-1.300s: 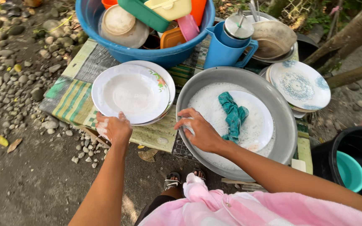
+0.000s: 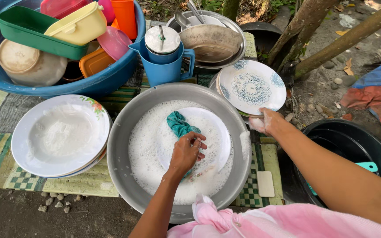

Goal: The person washes various dishes and containers in a basin of soapy water using a cloth, then places the washed items into a separate basin.

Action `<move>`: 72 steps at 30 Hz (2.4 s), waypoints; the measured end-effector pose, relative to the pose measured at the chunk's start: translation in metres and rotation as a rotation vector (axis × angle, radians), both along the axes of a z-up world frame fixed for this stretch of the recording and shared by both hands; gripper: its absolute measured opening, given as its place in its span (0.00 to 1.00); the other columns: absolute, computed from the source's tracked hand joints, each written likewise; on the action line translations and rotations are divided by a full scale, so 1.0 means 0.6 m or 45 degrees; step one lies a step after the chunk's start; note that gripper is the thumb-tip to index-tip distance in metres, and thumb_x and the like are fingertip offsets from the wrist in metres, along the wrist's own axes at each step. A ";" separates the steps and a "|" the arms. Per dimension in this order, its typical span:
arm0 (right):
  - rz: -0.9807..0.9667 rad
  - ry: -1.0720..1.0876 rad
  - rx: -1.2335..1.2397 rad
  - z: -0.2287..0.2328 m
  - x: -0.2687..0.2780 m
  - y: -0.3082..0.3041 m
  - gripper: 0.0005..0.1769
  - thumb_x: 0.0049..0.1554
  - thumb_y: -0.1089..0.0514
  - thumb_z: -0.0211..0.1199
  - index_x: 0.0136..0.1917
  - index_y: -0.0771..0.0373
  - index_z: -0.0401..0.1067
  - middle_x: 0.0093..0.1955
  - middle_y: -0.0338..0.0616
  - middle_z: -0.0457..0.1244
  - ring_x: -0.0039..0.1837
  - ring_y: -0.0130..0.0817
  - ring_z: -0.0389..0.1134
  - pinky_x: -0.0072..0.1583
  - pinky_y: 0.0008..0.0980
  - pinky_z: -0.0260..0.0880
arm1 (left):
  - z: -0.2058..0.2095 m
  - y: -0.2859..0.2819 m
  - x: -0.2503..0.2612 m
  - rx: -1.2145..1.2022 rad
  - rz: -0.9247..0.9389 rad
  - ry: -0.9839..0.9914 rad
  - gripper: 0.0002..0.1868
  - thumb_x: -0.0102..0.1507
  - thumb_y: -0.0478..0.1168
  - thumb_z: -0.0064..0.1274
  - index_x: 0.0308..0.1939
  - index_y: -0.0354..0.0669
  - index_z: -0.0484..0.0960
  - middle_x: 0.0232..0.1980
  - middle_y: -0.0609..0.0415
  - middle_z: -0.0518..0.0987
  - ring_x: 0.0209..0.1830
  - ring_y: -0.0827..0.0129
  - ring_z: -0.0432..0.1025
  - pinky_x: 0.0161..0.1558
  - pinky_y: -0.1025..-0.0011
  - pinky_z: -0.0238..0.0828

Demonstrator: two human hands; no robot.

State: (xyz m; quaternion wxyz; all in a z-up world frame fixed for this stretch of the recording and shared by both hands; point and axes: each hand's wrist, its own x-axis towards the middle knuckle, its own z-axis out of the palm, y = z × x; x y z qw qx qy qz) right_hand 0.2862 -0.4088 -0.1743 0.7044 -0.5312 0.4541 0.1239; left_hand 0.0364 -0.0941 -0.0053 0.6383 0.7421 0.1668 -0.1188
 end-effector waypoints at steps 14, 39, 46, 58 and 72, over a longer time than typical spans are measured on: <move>0.007 -0.397 0.645 0.166 -0.157 0.024 0.26 0.59 0.67 0.54 0.69 0.78 0.54 0.67 0.60 0.57 0.68 0.51 0.67 0.64 0.45 0.71 | -0.024 -0.022 0.042 -0.033 0.037 0.006 0.20 0.69 0.47 0.42 0.55 0.38 0.80 0.45 0.47 0.86 0.41 0.62 0.81 0.43 0.66 0.80; 0.565 -0.213 0.129 -0.009 -0.080 -0.021 0.27 0.61 0.53 0.61 0.67 0.71 0.62 0.62 0.57 0.65 0.63 0.49 0.70 0.64 0.48 0.72 | 0.071 0.172 -0.076 0.289 0.880 -0.420 0.29 0.61 0.33 0.52 0.68 0.40 0.72 0.56 0.40 0.81 0.51 0.58 0.78 0.55 0.61 0.73; 0.204 -0.032 0.669 0.047 -0.087 0.013 0.27 0.57 0.59 0.59 0.68 0.66 0.61 0.67 0.56 0.62 0.68 0.47 0.67 0.67 0.50 0.69 | 0.037 0.163 -0.105 0.199 0.951 -0.327 0.29 0.61 0.34 0.51 0.68 0.42 0.71 0.55 0.41 0.81 0.51 0.59 0.78 0.57 0.61 0.71; 0.223 -0.696 -0.802 0.230 -0.140 0.044 0.17 0.55 0.66 0.61 0.57 0.75 0.70 0.56 0.61 0.67 0.57 0.52 0.72 0.60 0.51 0.72 | 0.046 0.130 -0.078 0.285 0.993 -0.264 0.31 0.61 0.37 0.51 0.70 0.44 0.70 0.57 0.41 0.80 0.52 0.55 0.78 0.55 0.59 0.73; -0.012 -1.278 -0.670 0.279 -0.204 -0.025 0.25 0.52 0.70 0.64 0.63 0.78 0.68 0.60 0.60 0.67 0.58 0.43 0.72 0.62 0.34 0.71 | 0.046 0.110 -0.079 0.372 1.012 -0.522 0.30 0.64 0.35 0.49 0.72 0.40 0.67 0.60 0.38 0.79 0.55 0.52 0.78 0.58 0.57 0.71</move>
